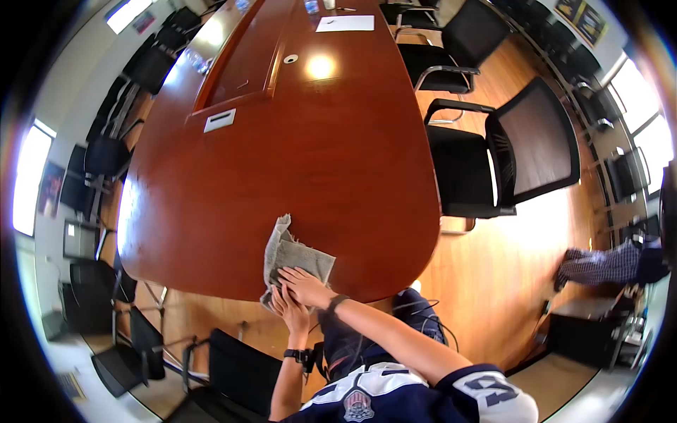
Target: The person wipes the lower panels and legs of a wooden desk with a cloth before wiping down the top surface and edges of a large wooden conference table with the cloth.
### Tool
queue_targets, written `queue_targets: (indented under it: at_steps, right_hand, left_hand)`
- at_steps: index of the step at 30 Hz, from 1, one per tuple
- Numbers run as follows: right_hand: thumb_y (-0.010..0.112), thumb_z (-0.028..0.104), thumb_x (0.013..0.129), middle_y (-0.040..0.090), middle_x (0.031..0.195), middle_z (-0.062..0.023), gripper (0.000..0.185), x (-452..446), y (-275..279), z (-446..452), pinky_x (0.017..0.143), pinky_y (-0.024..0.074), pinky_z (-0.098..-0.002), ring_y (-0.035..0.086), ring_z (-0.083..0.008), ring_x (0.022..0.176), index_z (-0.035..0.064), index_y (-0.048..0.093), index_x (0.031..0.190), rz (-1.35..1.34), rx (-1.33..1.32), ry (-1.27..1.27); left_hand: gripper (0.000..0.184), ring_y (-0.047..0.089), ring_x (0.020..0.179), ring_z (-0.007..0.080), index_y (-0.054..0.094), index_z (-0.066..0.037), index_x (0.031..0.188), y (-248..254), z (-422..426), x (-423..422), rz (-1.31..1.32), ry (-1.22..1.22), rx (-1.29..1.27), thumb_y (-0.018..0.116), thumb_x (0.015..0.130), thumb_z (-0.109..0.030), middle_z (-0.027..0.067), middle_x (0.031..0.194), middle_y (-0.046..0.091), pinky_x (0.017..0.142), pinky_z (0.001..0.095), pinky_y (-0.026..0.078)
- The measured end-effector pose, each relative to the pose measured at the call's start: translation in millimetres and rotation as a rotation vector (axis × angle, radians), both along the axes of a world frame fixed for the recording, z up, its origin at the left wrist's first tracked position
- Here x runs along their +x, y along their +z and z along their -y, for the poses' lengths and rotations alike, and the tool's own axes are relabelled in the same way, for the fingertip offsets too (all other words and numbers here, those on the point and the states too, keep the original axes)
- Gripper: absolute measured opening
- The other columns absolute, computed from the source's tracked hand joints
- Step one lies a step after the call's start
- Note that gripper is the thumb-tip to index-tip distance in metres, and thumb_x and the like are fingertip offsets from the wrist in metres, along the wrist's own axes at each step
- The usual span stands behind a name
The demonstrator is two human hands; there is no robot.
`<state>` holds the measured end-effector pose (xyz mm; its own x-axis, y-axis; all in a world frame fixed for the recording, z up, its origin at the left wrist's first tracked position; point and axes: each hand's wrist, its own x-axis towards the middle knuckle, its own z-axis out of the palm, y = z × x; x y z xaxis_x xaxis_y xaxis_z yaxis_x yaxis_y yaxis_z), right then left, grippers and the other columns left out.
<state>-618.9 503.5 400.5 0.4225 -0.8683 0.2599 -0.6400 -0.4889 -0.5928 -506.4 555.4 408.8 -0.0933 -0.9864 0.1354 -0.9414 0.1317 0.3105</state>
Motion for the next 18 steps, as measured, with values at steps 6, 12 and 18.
queue_targets:
  at_steps: [6,12,18]
  right_hand:
    - [0.049,0.025,0.083,0.033,0.143,-0.0095,0.052,-107.8,0.1,-40.7,0.110,0.0200,-0.0374,0.026,-0.0228,0.134,0.0048,0.043,0.130,-0.034,0.084,-0.004]
    - [0.051,0.020,0.081,0.032,0.144,-0.0089,0.054,-206.9,-2.5,-57.7,0.111,0.0182,-0.0366,0.024,-0.0227,0.135,0.0043,0.041,0.131,-0.060,0.146,0.081]
    - [0.054,0.020,0.078,0.034,0.142,-0.0090,0.056,-280.7,10.2,-73.8,0.111,0.0200,-0.0359,0.027,-0.0219,0.133,0.0022,0.042,0.130,-0.050,0.087,-0.127]
  left_hand:
    - [0.057,0.013,0.136,0.0365,0.025,-0.005,0.139,-10.5,-46.0,-111.6,0.023,0.106,0.085,0.041,0.091,-0.029,0.0209,0.146,0.017,0.107,0.0528,0.010]
    - [0.064,0.006,0.138,0.0355,0.017,0.003,0.140,-1.2,-58.7,-188.9,0.090,-0.177,0.169,0.043,0.089,-0.026,0.0186,0.148,0.011,0.109,0.0490,0.007]
    - [0.070,0.002,0.138,0.0350,0.007,0.007,0.141,11.7,-32.0,-241.6,0.117,-0.499,0.355,0.041,0.089,-0.026,0.0184,0.150,0.006,0.108,0.0512,0.002]
